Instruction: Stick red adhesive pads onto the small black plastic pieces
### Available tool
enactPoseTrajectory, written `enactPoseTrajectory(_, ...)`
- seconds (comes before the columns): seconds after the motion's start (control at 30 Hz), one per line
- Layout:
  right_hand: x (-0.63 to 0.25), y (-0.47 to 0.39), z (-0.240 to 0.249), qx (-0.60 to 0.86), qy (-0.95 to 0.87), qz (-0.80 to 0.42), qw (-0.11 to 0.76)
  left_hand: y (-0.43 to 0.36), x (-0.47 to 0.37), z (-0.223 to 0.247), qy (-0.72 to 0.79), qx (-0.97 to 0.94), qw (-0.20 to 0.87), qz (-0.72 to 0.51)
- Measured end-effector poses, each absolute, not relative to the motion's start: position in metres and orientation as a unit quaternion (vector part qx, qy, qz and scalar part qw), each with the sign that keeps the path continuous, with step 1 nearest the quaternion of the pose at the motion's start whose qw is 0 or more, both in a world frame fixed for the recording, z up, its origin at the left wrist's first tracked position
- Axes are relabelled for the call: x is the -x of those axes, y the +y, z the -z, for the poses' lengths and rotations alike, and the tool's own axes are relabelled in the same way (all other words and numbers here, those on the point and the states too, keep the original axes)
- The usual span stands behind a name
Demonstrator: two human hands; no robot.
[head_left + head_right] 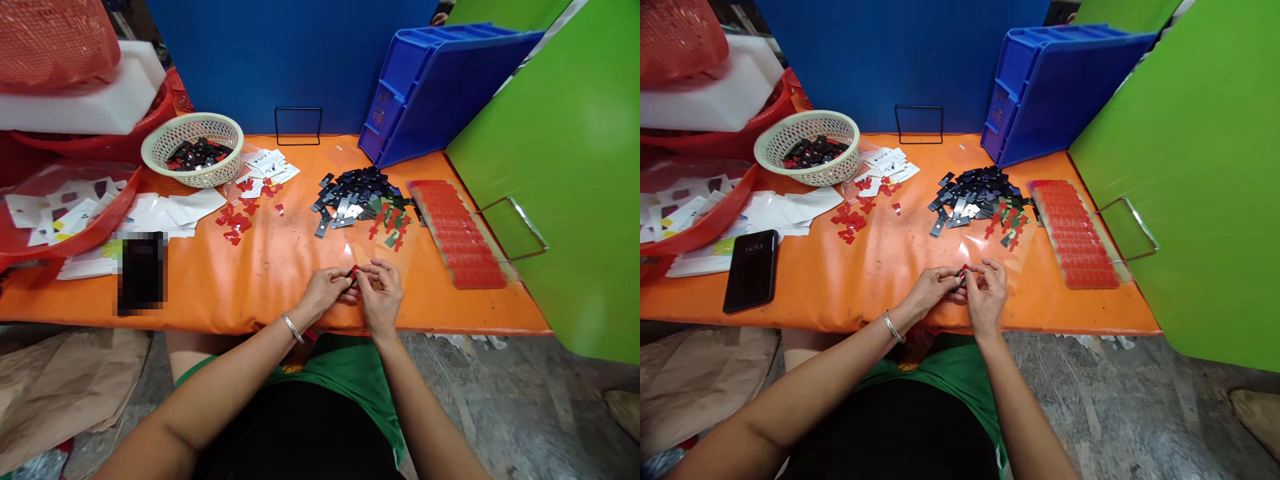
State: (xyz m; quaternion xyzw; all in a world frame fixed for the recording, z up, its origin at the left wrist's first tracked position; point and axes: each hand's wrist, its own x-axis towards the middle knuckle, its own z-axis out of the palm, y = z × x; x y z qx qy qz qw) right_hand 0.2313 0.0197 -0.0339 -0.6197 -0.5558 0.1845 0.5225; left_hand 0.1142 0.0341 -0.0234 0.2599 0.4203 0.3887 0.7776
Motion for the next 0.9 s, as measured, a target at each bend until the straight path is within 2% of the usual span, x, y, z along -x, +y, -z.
enactPoseTrajectory(0.2,-0.226,0.017,0.034,0.619,-0.525,-0.21,0.545,0.032,-0.115,0.022,0.426,-0.265,0.763,-0.406)
enactPoseTrajectory(0.63,-0.233,0.036,0.027,0.575,-0.316,-0.554,0.512,0.032,-0.113,0.018,0.435,-0.273,0.763,-0.393)
enactPoseTrajectory(0.9,-0.234,0.036,0.029,0.574,-0.302,-0.58,0.493,0.035,-0.115,0.018,0.453,-0.251,0.763,-0.387)
